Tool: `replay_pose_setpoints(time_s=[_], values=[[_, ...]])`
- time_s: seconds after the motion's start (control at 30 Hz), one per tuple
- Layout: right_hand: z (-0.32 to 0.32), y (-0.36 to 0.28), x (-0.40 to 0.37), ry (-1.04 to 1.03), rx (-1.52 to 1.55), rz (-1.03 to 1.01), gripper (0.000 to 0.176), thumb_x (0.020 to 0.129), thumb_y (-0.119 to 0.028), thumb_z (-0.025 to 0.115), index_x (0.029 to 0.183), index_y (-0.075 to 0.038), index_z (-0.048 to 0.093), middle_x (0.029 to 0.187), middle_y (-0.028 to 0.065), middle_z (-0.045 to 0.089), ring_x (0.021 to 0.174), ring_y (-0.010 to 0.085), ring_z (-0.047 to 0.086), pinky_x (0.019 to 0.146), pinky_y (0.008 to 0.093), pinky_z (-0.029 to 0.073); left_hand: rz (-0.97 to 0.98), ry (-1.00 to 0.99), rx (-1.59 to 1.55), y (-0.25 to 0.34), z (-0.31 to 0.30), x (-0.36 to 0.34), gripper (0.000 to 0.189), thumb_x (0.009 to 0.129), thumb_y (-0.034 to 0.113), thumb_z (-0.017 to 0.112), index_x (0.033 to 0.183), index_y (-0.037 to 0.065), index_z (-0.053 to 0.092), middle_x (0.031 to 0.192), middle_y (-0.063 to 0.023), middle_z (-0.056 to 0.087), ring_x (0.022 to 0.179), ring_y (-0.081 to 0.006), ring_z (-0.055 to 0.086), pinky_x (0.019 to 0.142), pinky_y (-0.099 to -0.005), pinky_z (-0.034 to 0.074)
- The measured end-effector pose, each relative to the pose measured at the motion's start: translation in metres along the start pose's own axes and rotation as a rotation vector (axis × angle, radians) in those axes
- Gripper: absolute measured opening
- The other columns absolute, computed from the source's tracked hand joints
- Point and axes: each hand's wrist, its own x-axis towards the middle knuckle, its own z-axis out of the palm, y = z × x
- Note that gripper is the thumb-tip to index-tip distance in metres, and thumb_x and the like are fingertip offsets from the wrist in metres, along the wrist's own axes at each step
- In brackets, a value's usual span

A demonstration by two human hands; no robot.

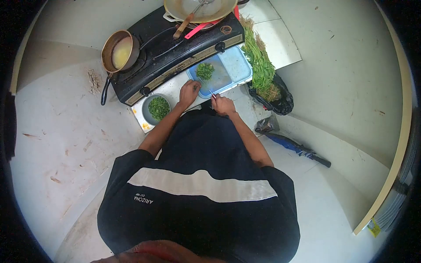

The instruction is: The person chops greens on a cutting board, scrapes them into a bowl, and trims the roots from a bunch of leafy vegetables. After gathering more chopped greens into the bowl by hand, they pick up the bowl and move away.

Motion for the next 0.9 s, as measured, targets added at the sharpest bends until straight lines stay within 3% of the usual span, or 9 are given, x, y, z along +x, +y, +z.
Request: replay_pose_setpoints(time_s=[0.37,0.43,0.73,0.9], values=[[-0.008,-0.008,-0.004,-0.062,0.031,-0.010,0.045,0.103,-0.040,0.049,0.109,0.002,0.062,0.077,0.0287,0.069,0.073,0.0482,0.068,0.070,0.0570,0.055,0.085,0.019,0.060,-0.006,0.005,0.001,0.007,0.086,0.010,0.069,0.090,0.005,0.071,0.090,-0.0144,0.063,0.086,-0.0368,0.065,0.078,-0.0452,0.052],[-0.010,-0.011,-0.003,-0.070,0.034,-0.027,0.046,0.104,-0.040,0.046,0.102,0.003,0.060,0.078,0.0293,0.069,0.074,0.0483,0.070,0.070,0.0575,0.056,0.150,0.044,0.077,-0.004,0.003,0.000,0.007,0.086,0.009,0.068,0.091,0.005,0.071,0.090,-0.0141,0.062,0.086,-0.0363,0.064,0.079,-0.0448,0.052],[-0.009,-0.014,0.010,-0.054,-0.016,-0.021,0.047,0.104,-0.041,0.046,0.100,0.003,0.060,0.077,0.0279,0.069,0.072,0.0481,0.069,0.069,0.0563,0.055,0.247,0.024,0.081,-0.008,-0.001,-0.004,0.009,0.086,0.009,0.069,0.093,0.004,0.072,0.089,-0.0118,0.063,0.085,-0.0330,0.065,0.077,-0.0432,0.052],[-0.009,-0.005,0.006,-0.051,0.008,-0.004,0.046,0.103,-0.041,0.046,0.101,0.003,0.059,0.077,0.0283,0.069,0.074,0.0479,0.070,0.070,0.0564,0.056,0.151,0.015,0.024,-0.006,-0.002,-0.001,0.009,0.087,0.010,0.069,0.093,0.004,0.072,0.088,-0.0109,0.065,0.085,-0.0323,0.065,0.078,-0.0438,0.052]])
